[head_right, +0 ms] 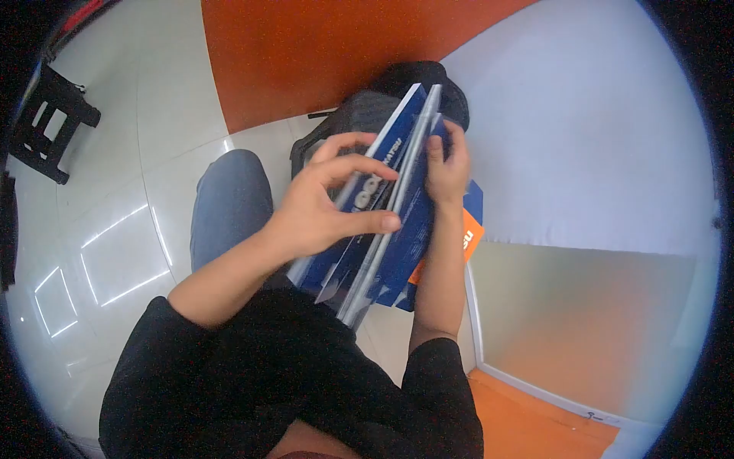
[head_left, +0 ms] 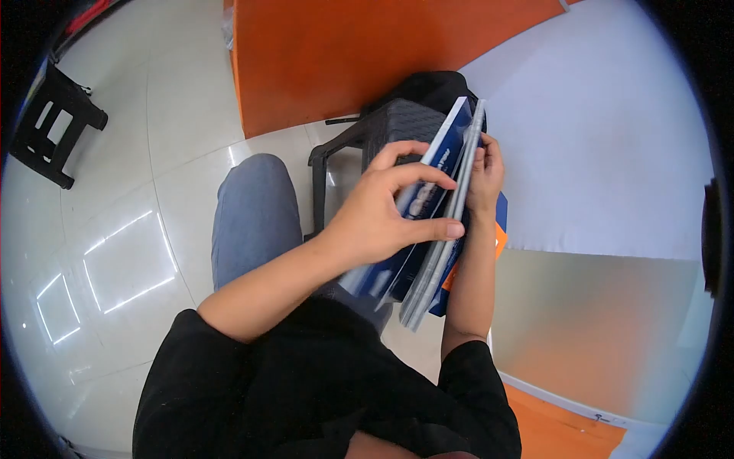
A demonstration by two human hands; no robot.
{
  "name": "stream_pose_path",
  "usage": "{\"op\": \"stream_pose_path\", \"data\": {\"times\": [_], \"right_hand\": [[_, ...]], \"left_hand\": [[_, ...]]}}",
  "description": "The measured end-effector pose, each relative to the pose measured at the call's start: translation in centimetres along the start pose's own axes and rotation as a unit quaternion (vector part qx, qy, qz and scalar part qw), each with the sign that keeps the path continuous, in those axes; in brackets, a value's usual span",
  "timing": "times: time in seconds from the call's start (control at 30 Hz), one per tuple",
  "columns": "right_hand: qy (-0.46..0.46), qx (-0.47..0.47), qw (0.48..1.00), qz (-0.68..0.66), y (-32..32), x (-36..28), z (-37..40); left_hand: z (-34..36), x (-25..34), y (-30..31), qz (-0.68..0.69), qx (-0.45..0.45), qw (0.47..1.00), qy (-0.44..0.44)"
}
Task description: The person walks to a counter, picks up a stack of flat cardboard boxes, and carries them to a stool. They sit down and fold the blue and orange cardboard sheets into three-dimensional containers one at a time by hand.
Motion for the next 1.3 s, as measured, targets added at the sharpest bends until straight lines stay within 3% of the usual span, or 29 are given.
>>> {"op": "stream_pose_path", "data": {"times": [0.07,0.1,0.17,0.27,0.37,0.6,0.7,0.8,0.9,1.0,1.17,1.3], "right_hand": [[0.016,0.006,1.0,0.005,-0.5,-0.7,0.2],[0.017,0.006,1.0,0.019,-0.7,-1.7,0.2],[0.016,0.007,0.999,0.039,-0.8,-2.0,0.1],[0.016,0.012,0.999,0.046,-0.8,-1.9,0.1],[0.018,0.023,0.999,0.047,-0.7,-1.8,0.1],[-0.029,0.007,0.991,0.127,-1.9,-2.0,-0.5],[-0.051,-0.008,0.989,0.139,-2.2,-2.0,-0.5],[-0.053,-0.019,0.982,0.18,-2.4,-1.8,-0.5],[-0.055,-0.033,0.981,0.183,-2.5,-1.7,-0.5],[-0.064,-0.039,0.981,0.18,-2.6,-1.8,-0.6],[-0.075,-0.054,0.976,0.195,-2.9,-1.0,-0.6],[-0.094,-0.064,0.973,0.2,-3.2,-1.3,-0.7]], "left_hand": [[0.0,-0.5,0.8,-0.032,0.016,0.999,-0.032],[0.2,-1.6,0.9,0.075,-0.006,0.995,0.065],[0.5,-2.1,1.2,0.055,-0.02,0.994,0.091],[0.4,-2.4,1.3,0.101,0.01,0.994,0.042],[0.8,-1.9,1.6,0.191,0.033,0.978,0.072],[1.1,-9.8,3.1,0.307,0.14,0.931,0.141],[1.0,-9.0,2.8,0.303,0.092,0.933,0.174],[0.5,-9.0,3.1,0.233,0.125,0.953,0.151],[-0.2,-9.3,3.8,0.117,0.17,0.978,0.037],[0.5,-10.6,3.1,0.203,0.139,0.947,0.205],[0.7,-16.0,2.7,0.295,0.116,0.892,0.323],[1.8,-18.0,1.6,0.245,0.056,0.887,0.389]]}}
Point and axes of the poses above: each hand's wrist, its own z-axis away from the middle knuckle, its own y-axis out of the back of the hand, x = y × z, the point moved 6 cm from there along -z, towards the middle knuckle, and after that the axes turned 9 degrees about -z, right-handed, at the moved point
